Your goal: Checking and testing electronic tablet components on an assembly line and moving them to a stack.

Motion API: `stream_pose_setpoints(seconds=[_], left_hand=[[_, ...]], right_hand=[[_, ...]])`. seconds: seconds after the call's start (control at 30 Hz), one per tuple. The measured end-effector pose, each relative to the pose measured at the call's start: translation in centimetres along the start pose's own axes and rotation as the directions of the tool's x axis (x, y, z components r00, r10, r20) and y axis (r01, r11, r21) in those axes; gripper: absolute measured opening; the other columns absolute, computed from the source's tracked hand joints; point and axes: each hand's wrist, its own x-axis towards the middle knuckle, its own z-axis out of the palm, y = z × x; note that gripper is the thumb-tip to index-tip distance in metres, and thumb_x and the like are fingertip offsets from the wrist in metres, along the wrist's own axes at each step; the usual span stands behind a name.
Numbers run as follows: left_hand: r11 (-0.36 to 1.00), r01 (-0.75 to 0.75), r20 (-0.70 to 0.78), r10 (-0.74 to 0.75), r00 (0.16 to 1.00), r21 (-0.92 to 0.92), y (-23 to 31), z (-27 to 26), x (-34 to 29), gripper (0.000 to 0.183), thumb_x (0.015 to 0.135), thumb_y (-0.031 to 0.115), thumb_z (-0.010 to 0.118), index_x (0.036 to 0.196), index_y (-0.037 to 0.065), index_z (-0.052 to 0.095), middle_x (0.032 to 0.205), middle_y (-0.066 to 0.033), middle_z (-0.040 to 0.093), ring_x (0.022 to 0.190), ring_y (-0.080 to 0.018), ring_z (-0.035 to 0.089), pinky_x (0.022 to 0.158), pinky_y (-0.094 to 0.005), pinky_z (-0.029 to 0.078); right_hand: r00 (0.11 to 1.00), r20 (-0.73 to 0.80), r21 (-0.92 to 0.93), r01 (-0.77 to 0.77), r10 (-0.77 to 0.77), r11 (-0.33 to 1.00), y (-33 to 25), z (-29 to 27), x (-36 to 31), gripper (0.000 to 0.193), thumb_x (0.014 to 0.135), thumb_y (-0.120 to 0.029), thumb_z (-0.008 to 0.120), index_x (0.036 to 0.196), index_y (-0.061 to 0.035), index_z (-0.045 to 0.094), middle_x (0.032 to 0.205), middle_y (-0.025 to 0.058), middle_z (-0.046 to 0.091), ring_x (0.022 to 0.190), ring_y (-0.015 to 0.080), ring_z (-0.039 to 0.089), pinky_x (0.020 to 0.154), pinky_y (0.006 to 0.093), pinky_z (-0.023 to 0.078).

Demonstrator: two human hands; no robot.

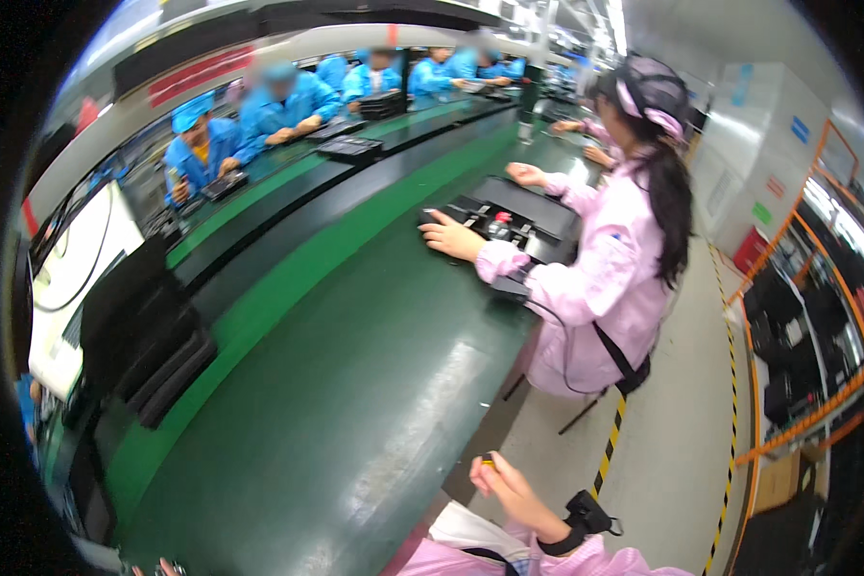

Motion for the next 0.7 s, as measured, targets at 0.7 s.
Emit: stream_pose_setpoints(seconds=[0.7], left_hand=[[-0.021,0.557,0.122,0.968,0.218,-0.83,52.9,-1.6,-35.4,0.014,0.084,-0.008,0.047,0.095,-0.003,0.054,0.101,-0.0161,0.054,0.093,-0.0258,0.054,0.083,-0.0331,0.044]], right_hand=[[0.343,-0.92,0.189,-0.036,0.189,0.981,13.2,-20.8,-25.9,0.026,0.098,-0.016,0.043,0.09,0.0033,0.06,0.09,0.01,0.067,0.087,0.0146,0.062,0.081,0.0285,0.046]])
